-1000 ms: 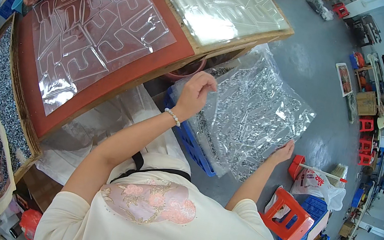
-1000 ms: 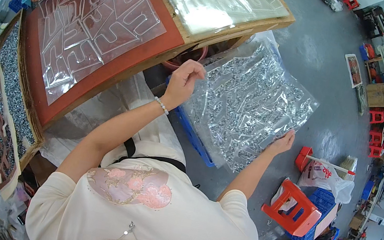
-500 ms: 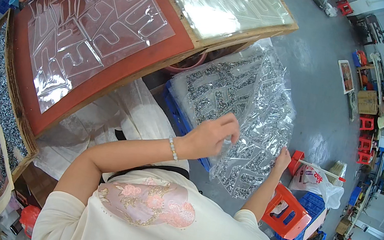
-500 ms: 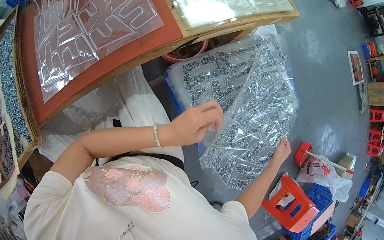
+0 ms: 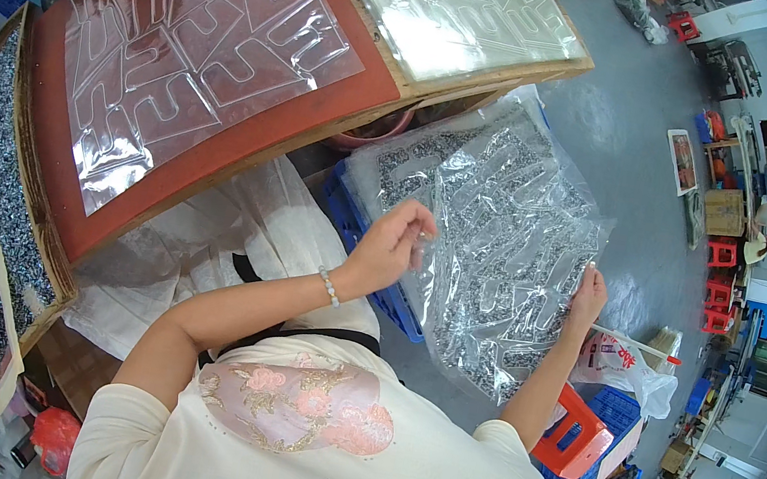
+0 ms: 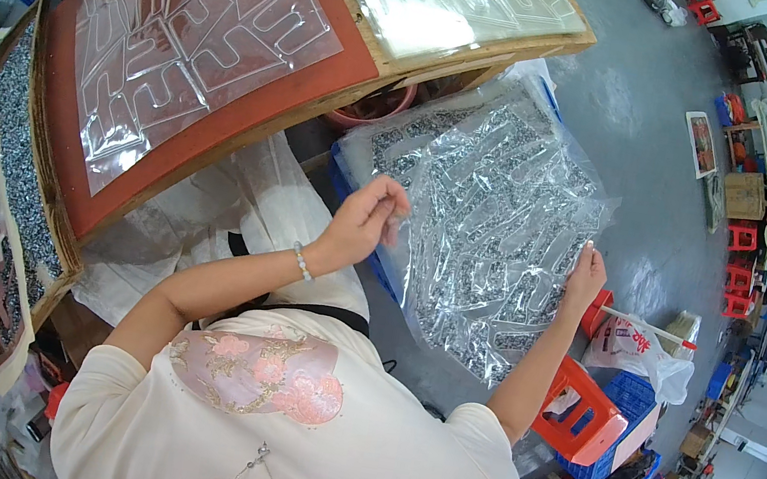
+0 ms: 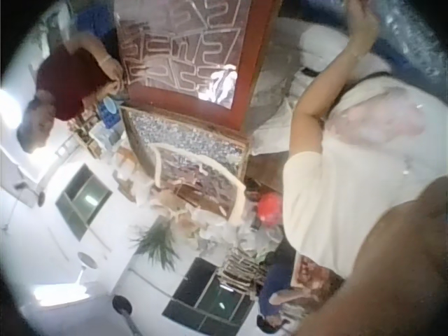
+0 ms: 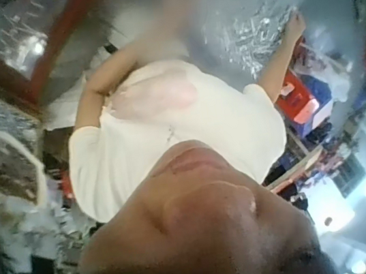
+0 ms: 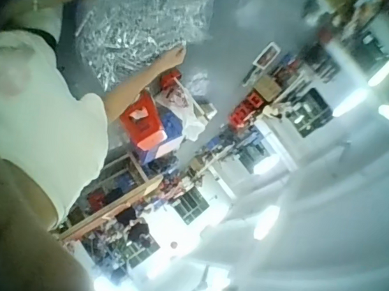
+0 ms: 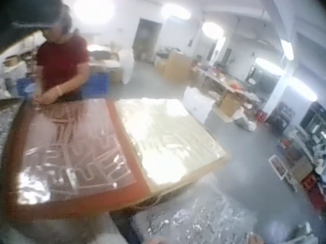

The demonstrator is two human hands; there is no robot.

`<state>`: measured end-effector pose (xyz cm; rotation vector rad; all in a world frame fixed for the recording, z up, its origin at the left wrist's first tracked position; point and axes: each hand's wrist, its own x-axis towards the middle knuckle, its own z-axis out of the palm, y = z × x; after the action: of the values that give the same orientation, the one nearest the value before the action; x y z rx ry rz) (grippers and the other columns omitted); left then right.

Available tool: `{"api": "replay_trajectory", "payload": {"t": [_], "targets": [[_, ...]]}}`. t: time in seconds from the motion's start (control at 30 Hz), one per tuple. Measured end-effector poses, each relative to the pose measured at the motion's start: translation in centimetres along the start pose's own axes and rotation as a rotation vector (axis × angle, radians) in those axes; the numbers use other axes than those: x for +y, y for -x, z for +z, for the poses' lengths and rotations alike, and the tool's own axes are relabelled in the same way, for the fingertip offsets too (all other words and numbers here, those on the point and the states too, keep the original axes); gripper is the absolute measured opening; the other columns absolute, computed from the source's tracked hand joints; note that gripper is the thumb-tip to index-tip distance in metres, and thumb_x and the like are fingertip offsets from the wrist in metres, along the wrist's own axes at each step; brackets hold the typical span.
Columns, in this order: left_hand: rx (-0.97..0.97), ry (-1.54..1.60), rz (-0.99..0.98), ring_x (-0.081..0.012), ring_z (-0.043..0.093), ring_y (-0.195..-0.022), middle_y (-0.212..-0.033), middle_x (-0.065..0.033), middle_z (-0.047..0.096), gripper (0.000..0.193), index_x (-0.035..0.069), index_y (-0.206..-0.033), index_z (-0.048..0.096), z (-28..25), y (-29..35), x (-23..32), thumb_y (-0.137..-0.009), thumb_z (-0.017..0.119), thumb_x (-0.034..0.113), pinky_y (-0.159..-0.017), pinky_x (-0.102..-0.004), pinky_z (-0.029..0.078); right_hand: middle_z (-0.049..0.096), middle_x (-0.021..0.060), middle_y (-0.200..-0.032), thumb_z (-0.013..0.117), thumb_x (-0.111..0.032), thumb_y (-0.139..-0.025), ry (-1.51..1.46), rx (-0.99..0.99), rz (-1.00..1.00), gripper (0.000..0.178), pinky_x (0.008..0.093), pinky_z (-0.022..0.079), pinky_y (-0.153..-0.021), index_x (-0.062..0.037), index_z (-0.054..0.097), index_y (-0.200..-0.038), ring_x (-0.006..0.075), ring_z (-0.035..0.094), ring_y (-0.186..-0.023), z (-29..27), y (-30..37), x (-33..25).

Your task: Manually assembling shoe upper components by layering materials and adhesive films.

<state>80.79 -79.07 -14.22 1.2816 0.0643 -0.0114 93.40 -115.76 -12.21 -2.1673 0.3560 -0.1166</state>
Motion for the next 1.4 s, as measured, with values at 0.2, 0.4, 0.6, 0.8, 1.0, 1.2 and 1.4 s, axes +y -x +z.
{"api": "replay_trajectory", "payload": {"t": [0.2, 0.4, 0.6, 0.8, 1.0, 1.2, 1.4], "targets": [[0.216, 0.162, 0.053, -0.0093, 0.053, -0.054, -0.077, -0.0018, 0.048, 0.013, 0.004, -0.095, 0.047, -2.3, -2.9, 0.2, -0.1, 0.035, 0.006, -0.051, -0.0231, 0.045, 0.046, -0.0037, -0.059, 0.052, -0.028, -0.096, 0.058, -0.203, 0.176, 0.028, 0.0244, 0.03, -0.043, -0.0103, 0.054, -0.075, 0.0062, 0.041, -0.049, 0.1, -2.1, -1.8], [0.268, -1.065, 0.47, -0.0394, 0.035, -0.125, -0.134, -0.021, 0.036, 0.047, 0.004, -0.121, 0.048, -1.9, -2.6, 5.2, -0.077, 0.067, 0.009, -0.107, -0.0477, 0.028, 0.051, -0.0026, -0.063, 0.055, -0.028, -0.095, -0.411, -0.29, 0.438, 0.026, 0.0224, 0.038, -0.055, -0.0118, 0.056, -0.075, 0.0091, 0.048, -0.057, 0.0, -6.3, 2.4], [-0.598, -0.663, 0.462, -0.0422, 0.015, -0.14, -0.149, -0.0287, 0.015, 0.097, 0.002, -0.146, 0.018, 5.1, 0.2, 2.9, -0.078, 0.069, 0.047, -0.113, -0.0535, 0.013, 0.062, 0.0091, -0.088, 0.048, -0.014, -0.096, -0.87, -0.164, 0.453, 0.018, 0.0307, 0.053, -0.073, 0.0025, 0.054, -0.101, 0.0199, 0.062, -0.075, 5.1, -5.5, 2.9], [-0.575, -0.96, 0.474, -0.0357, 0.02, -0.14, -0.149, -0.0235, 0.023, 0.079, 0.002, -0.146, 0.019, 8.4, 0.7, 2.9, -0.085, 0.064, 0.024, -0.113, -0.0518, 0.018, 0.059, 0.0144, -0.103, 0.048, -0.015, -0.096, -0.92, -0.125, 0.368, 0.018, 0.0325, 0.053, -0.08, 0.0023, 0.054, -0.099, 0.0201, 0.06, -0.091, 6.1, -7.2, 4.6], [-0.2, -0.592, 0.554, -0.0296, 0.063, -0.101, -0.117, -0.0154, 0.062, 0.039, 0.004, -0.124, 0.055, 7.2, -3.4, 4.8, -0.085, 0.056, 0.003, -0.084, -0.0354, 0.052, 0.057, 0.0102, -0.097, 0.031, -0.041, -0.1, -0.779, 0.148, 0.13, 0.052, 0.0314, 0.049, -0.083, 0.0044, 0.05, -0.117, 0.0248, 0.058, -0.089, 7.7, -3.5, -2.9], [-0.116, -0.543, 0.536, -0.0305, 0.065, -0.073, -0.089, -0.0162, 0.065, 0.025, 0.003, -0.11, 0.062, 7.7, -7.6, 11.6, -0.086, 0.056, -0.001, -0.061, -0.0301, 0.05, 0.046, 0.0238, -0.129, 0.045, -0.039, -0.096, 0.327, 0.514, -0.212, 0.056, 0.048, 0.032, -0.104, 0.0056, 0.042, -0.13, 0.0342, 0.042, -0.122, 8.4, -10.5, 11.4], [-0.2, -0.678, 0.674, -0.0296, 0.06, -0.063, -0.083, -0.015, 0.063, 0.027, 0.002, -0.108, 0.061, 8.1, -8.9, 14.8, -0.082, 0.058, -0.003, -0.057, -0.0302, 0.048, 0.003, 0.023, -0.154, 0.058, -0.041, -0.088, 0.901, 0.371, -0.221, 0.091, 0.0463, 0.016, -0.114, 0.0046, 0.005, -0.146, 0.035, 0.008, -0.143, 11.3, -13.9, 12.7]]}}
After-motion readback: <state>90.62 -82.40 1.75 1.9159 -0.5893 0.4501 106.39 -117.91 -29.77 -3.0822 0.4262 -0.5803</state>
